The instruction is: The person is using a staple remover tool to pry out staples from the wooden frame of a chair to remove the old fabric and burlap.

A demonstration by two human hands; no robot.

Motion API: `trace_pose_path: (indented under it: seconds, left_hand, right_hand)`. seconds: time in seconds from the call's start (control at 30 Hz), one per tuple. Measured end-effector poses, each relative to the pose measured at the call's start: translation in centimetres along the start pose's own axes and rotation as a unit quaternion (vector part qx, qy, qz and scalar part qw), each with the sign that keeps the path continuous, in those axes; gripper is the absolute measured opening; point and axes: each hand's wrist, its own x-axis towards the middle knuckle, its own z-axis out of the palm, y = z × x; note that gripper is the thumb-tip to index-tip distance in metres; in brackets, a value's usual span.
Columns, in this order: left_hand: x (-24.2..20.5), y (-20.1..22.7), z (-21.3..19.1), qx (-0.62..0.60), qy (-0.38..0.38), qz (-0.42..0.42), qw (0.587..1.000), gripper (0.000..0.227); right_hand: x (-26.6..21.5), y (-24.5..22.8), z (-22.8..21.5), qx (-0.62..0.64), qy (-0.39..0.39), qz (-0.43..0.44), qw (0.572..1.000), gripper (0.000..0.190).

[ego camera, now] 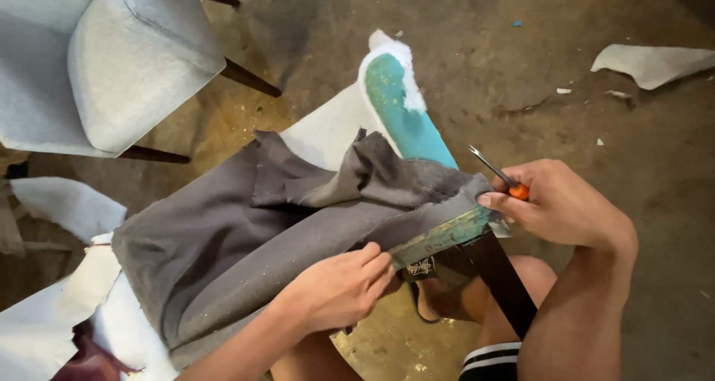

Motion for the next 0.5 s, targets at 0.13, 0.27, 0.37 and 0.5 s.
trace_pose_path:
  seconds: [0.13, 0.27, 0.37, 0.5]
  left_hand:
    - [0.1, 1.4, 0.3, -0.041, 0.001, -0.102, 0.994, 0.027]
    - [0.5, 2.1, 0.9, 0.049, 0.026, -0.114, 0.992, 0.039]
    - [0.1, 2.2, 0.6, 0.026, 0.075, -0.122, 0.989, 0.032]
    - [-0.2, 1.1, 1.2, -0.006, 0.069, -0.086, 0.994, 0.017]
  right_hand:
    - [0.2, 0.5, 0.1, -0.002, -0.002, 0.01, 1.0, 0.041]
    - [0.0, -0.5, 0.0, -0.015, -0.009, 0.032, 0.999, 0.043]
    - [0.1, -0.7, 0.4, -0.025, 0.029, 0.03, 0.999, 0.038]
    - [1.4, -0.1, 1.4, -0.078, 0.069, -0.014, 0.994, 0.057]
